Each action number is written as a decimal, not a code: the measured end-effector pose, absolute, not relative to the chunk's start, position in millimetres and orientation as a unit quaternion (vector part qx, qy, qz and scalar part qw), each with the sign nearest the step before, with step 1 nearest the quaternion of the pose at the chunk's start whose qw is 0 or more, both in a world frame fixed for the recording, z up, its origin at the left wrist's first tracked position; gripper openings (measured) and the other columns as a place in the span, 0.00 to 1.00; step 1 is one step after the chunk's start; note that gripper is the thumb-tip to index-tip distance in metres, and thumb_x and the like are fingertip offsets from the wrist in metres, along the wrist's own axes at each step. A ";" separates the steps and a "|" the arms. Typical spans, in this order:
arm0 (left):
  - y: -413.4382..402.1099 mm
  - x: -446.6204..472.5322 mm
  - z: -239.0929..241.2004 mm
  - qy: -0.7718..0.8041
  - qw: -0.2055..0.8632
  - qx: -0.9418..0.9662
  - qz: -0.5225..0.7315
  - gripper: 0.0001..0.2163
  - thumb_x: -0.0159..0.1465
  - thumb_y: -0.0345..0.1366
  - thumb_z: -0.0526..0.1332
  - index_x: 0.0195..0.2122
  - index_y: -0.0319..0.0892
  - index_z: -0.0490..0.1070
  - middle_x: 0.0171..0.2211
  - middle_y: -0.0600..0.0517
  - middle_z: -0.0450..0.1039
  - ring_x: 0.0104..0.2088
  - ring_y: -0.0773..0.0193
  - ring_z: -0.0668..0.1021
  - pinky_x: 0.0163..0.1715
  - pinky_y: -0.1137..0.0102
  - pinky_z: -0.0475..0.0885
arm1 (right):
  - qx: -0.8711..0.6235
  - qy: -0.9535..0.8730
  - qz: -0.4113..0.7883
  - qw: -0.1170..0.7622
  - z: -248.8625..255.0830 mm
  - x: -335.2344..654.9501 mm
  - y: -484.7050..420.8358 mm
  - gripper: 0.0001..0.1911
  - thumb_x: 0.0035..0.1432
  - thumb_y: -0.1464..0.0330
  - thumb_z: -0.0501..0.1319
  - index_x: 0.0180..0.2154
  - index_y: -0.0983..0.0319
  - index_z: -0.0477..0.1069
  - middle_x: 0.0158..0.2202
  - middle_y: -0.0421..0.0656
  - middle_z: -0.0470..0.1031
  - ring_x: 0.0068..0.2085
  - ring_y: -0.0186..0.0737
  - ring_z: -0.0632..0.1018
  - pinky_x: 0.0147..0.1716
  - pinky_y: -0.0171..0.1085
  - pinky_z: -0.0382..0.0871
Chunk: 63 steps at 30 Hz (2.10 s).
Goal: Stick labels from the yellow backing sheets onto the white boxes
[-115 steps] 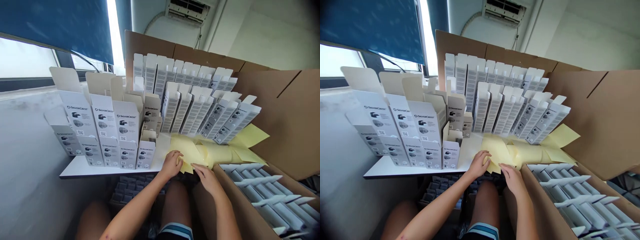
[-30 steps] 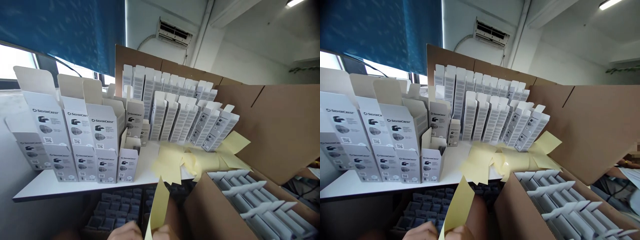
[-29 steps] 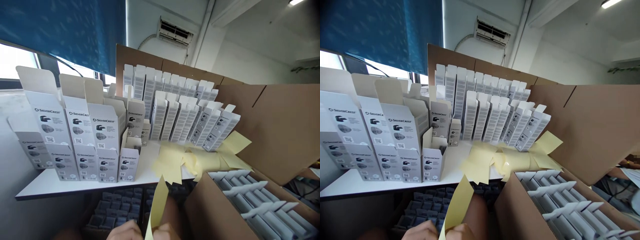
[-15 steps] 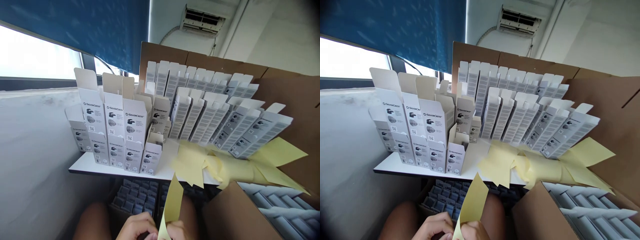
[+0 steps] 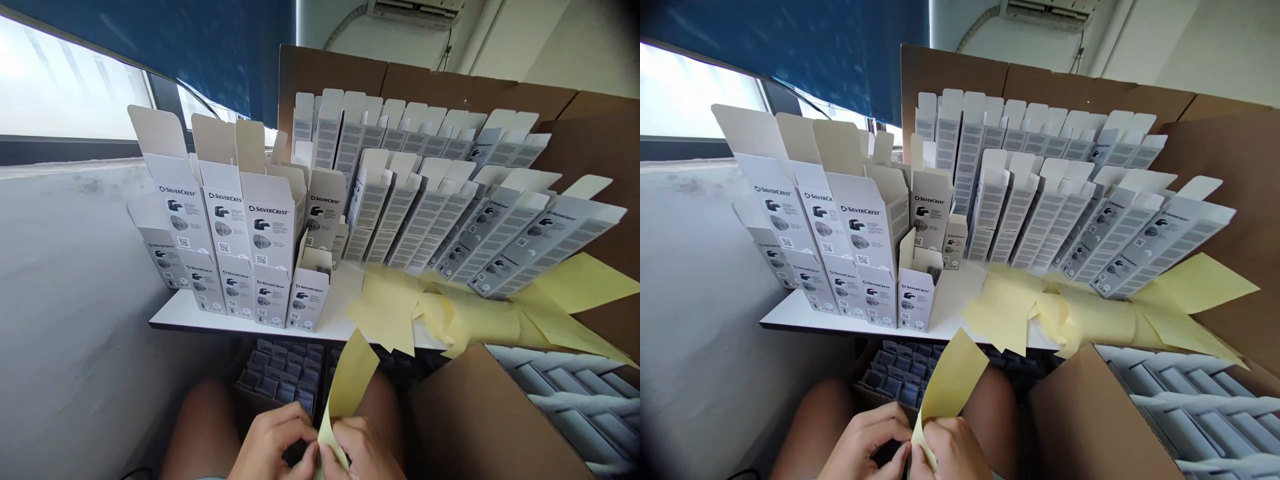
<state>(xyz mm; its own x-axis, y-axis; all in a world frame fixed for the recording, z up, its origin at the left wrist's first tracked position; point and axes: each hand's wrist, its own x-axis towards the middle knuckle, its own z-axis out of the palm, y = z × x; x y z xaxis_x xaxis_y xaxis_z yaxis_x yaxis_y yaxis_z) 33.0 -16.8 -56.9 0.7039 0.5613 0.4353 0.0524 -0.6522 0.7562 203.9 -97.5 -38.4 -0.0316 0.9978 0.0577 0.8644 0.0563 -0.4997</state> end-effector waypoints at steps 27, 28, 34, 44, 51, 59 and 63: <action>-24.3 35.1 -50.5 0.252 0.430 0.794 0.348 0.11 0.65 0.31 0.59 0.25 0.40 0.74 0.25 0.51 0.74 0.26 0.66 0.75 0.27 0.75 0.66 | -0.666 -0.669 0.224 0.243 -31.0 200.7 -99.5 0.09 0.58 0.75 0.59 0.26 0.62 0.72 0.28 0.42 0.78 0.35 0.38 0.78 0.35 0.32 0.65; -23.5 34.1 -49.1 0.251 0.440 0.791 0.342 0.10 0.66 0.32 0.60 0.26 0.40 0.75 0.25 0.51 0.74 0.27 0.66 0.75 0.27 0.75 0.66 | -0.662 -0.666 0.228 0.258 -30.4 201.7 -99.5 0.09 0.58 0.75 0.59 0.27 0.62 0.73 0.29 0.42 0.78 0.35 0.38 0.78 0.35 0.32 0.66; -9.8 26.6 -60.7 0.344 0.454 0.686 0.452 0.17 0.58 0.42 0.71 0.46 0.42 0.75 0.44 0.46 0.76 0.43 0.59 0.78 0.39 0.70 0.73 | -0.594 -0.640 0.292 0.390 -27.7 219.1 -103.4 0.19 0.64 0.62 0.57 0.23 0.61 0.72 0.22 0.39 0.71 0.27 0.35 0.72 0.28 0.31 0.64; -22.7 32.9 -37.3 0.386 0.748 0.378 0.385 0.39 0.51 0.42 0.77 0.61 0.44 0.60 0.38 0.47 0.80 0.29 0.59 0.82 0.29 0.67 0.78 | -0.563 -0.587 0.328 0.481 -27.2 226.6 -108.0 0.20 0.59 0.58 0.61 0.19 0.60 0.66 0.17 0.35 0.59 0.22 0.32 0.61 0.24 0.33 0.56; -22.4 29.3 -55.1 0.409 0.614 0.553 0.388 0.11 0.61 0.44 0.69 0.36 0.42 0.76 0.33 0.50 0.76 0.31 0.62 0.78 0.28 0.72 0.73 | -0.508 -0.581 0.380 0.510 -23.9 230.1 -104.2 0.20 0.61 0.61 0.57 0.20 0.59 0.56 0.19 0.34 0.50 0.21 0.30 0.55 0.21 0.34 0.48; -23.7 30.1 -45.9 0.340 0.233 0.784 0.465 0.07 0.63 0.29 0.67 0.41 0.47 0.80 0.58 0.46 0.67 0.57 0.51 0.72 0.54 0.58 0.67 | -0.576 -0.598 0.323 0.454 -20.1 226.5 -103.8 0.22 0.59 0.71 0.56 0.21 0.58 0.44 0.19 0.33 0.44 0.21 0.28 0.53 0.21 0.33 0.46; -31.3 38.4 -34.3 0.199 0.244 0.849 0.425 0.10 0.64 0.27 0.67 0.46 0.44 0.76 0.41 0.49 0.77 0.41 0.60 0.78 0.43 0.64 0.70 | -0.594 -0.623 0.301 0.409 -16.0 221.1 -108.6 0.21 0.60 0.72 0.56 0.22 0.59 0.44 0.19 0.32 0.45 0.22 0.28 0.54 0.22 0.33 0.46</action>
<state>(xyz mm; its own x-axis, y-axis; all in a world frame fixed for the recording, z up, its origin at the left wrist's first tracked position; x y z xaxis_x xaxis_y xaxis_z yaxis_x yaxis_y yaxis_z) 38.4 -31.3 -34.3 0.5600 0.5455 0.6235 0.1309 -0.8014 0.5836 221.1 -108.6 -16.0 0.0412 0.9876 0.1517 0.4942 0.1118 -0.8621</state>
